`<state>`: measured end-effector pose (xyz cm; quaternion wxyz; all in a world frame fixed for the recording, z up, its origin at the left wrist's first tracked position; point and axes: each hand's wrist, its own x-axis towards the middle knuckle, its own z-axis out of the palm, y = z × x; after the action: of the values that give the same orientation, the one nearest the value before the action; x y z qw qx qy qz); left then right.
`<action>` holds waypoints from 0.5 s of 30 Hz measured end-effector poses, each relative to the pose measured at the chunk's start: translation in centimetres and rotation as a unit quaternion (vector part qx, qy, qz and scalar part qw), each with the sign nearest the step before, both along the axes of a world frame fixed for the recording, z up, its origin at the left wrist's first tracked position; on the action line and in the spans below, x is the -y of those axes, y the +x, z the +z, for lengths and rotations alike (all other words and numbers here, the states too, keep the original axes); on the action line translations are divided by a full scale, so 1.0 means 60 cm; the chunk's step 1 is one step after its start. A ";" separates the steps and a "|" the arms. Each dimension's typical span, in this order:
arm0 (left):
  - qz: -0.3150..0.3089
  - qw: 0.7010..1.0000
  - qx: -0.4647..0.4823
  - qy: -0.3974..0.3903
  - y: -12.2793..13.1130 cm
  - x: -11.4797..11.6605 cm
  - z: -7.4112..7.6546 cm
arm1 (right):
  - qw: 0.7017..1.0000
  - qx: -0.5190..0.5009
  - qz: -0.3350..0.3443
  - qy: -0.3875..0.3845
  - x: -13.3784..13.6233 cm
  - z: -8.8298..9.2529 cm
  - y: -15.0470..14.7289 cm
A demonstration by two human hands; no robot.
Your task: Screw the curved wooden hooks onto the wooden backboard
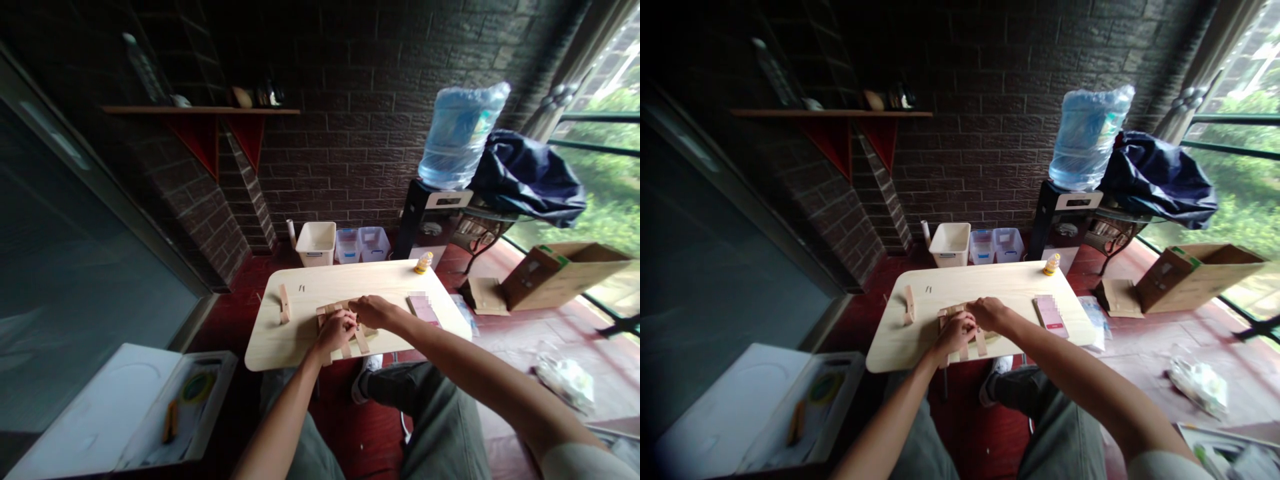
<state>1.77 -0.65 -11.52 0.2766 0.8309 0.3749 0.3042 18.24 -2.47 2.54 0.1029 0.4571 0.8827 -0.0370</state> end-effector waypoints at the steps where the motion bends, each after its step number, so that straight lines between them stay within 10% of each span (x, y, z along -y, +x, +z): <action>1: 0.000 1.000 -0.006 0.002 0.000 0.001 0.001 | 1.000 0.003 0.008 0.007 0.001 -0.004 0.000; 8: 0.005 1.000 -0.028 -0.011 -0.001 -0.005 -0.009 | 0.998 0.012 -0.055 0.015 -0.010 -0.041 0.007; 15: 0.006 1.000 0.008 0.007 -0.004 -0.003 -0.015 | 0.995 0.015 -0.075 -0.056 -0.019 -0.009 -0.009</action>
<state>1.55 -0.49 -12.42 0.2717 0.8282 0.3751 0.3155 17.71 -1.33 2.03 0.1388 0.5157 0.8409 -0.0874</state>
